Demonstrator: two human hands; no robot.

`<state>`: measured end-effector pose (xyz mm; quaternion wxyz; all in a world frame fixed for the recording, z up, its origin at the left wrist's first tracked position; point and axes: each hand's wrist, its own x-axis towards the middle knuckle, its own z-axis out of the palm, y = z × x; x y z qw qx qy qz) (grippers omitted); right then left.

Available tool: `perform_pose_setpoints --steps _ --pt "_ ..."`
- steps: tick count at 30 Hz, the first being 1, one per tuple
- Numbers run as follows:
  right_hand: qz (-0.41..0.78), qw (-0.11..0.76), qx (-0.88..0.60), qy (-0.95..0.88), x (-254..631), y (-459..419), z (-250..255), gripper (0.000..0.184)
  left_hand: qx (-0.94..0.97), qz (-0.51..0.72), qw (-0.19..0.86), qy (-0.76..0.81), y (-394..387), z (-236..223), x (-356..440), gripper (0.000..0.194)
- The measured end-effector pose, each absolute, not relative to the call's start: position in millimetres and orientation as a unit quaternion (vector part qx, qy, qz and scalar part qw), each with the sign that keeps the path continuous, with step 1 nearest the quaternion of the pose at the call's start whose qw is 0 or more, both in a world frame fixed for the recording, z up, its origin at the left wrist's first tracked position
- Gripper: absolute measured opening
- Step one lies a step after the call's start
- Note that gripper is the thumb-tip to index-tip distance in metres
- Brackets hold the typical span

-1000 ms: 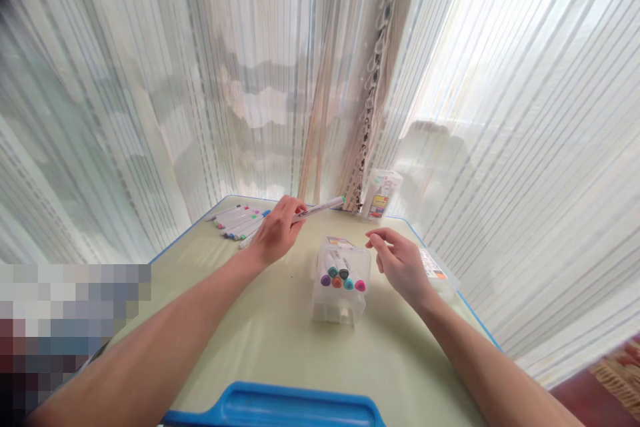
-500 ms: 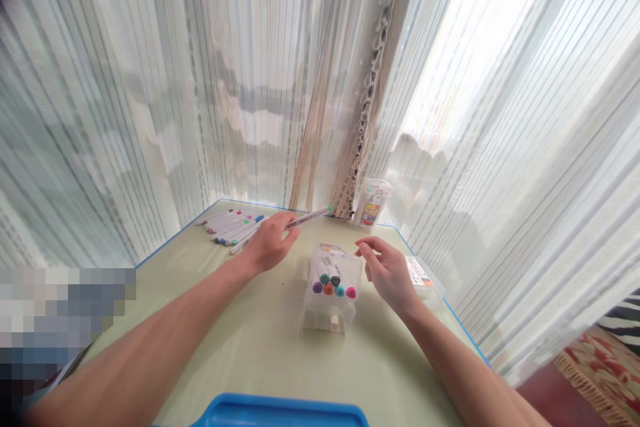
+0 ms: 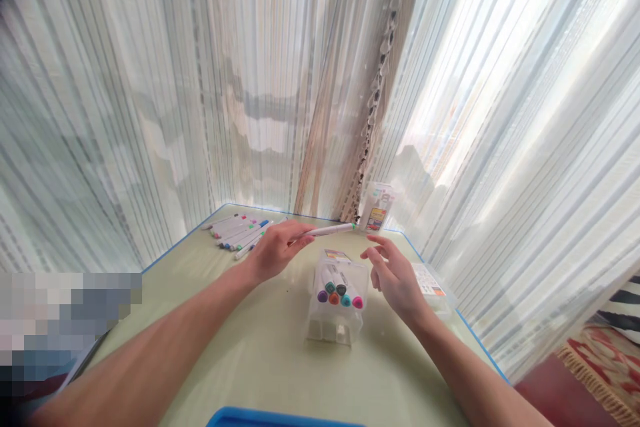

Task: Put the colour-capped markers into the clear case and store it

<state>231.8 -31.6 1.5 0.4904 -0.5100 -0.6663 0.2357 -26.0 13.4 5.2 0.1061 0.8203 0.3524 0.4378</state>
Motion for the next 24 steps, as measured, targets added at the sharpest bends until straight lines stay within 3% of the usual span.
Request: perform_pose_setpoints --steps 9,16,24 --pt "0.262 0.537 -0.475 -0.646 231.4 -33.4 4.3 0.046 0.741 0.526 0.179 0.376 -1.8 16.6 -16.4 0.034" --pt "0.301 0.590 -0.415 -0.624 226.7 -36.2 38.6 0.049 0.667 0.592 0.327 0.312 -11.8 29.5 -5.9 0.034" --pt "0.303 0.584 -0.352 -0.666 211.8 -33.0 67.4 0.040 0.642 0.571 0.426 0.284 -18.1 41.6 -2.6 0.037"
